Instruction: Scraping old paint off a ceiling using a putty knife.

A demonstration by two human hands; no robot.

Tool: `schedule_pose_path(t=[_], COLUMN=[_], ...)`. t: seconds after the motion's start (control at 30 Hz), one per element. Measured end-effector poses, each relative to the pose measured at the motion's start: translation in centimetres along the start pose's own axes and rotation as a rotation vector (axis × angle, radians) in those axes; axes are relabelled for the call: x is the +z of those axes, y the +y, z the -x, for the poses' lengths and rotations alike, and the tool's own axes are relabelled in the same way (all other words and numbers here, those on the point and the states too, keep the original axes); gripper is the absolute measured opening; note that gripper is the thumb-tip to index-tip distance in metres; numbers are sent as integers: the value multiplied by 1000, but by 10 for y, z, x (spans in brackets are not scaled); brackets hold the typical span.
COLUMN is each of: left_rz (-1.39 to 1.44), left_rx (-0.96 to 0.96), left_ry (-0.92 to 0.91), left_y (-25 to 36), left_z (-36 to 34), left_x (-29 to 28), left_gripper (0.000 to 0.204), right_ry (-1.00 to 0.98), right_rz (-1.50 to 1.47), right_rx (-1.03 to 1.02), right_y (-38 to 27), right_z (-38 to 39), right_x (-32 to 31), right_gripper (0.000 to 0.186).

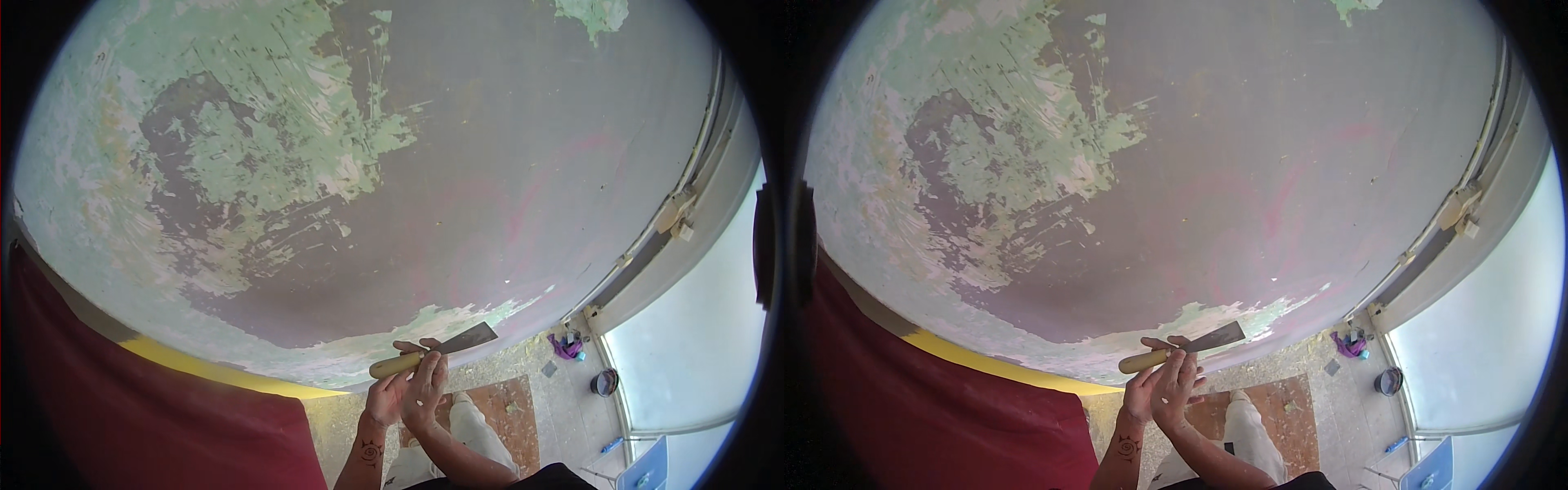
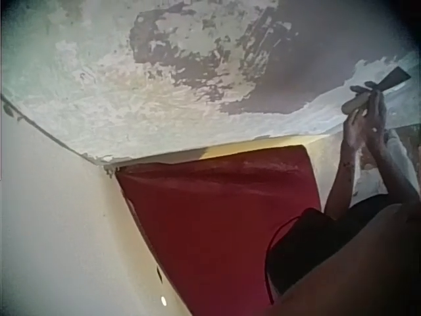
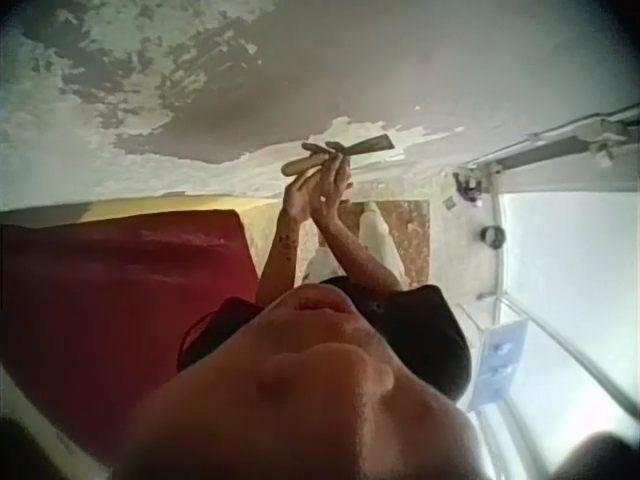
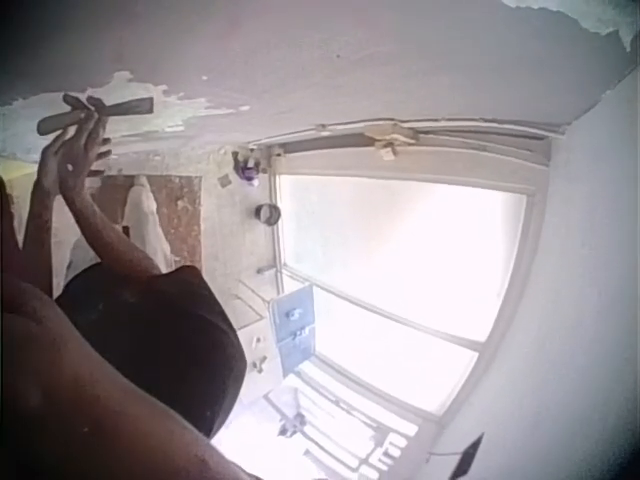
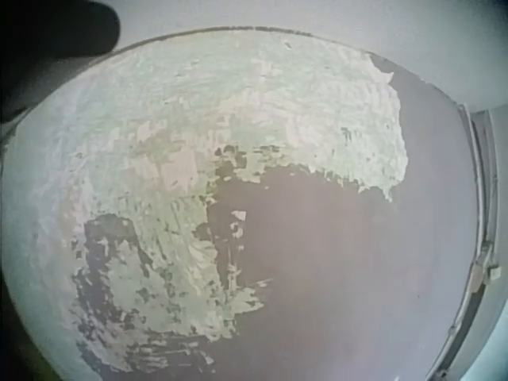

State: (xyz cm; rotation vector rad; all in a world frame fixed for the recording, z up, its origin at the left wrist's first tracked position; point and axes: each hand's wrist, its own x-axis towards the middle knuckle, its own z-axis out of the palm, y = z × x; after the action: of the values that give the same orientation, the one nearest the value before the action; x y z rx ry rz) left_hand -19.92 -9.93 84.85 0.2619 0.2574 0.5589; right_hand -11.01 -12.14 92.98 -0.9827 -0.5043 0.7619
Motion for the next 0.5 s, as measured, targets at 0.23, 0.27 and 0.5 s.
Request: schedule_pose_path(t=[0.23,0.27,0.5], left_rz=[-39,-70,-287], left_rx=[50,4,135], left_ry=[3,37,97], left_y=[-3,-4,-2], left_z=[-3,-3,7], left_x=[4,-2,-4], left_gripper=[63,67,64], right_ry=[42,33,-42], right_rz=[46,15,-2], right_rx=[2,10,45], right_y=[7,5,-12], right_z=[2,3,10], right_x=[-2,-3,-1], right_gripper=[40,41,46])
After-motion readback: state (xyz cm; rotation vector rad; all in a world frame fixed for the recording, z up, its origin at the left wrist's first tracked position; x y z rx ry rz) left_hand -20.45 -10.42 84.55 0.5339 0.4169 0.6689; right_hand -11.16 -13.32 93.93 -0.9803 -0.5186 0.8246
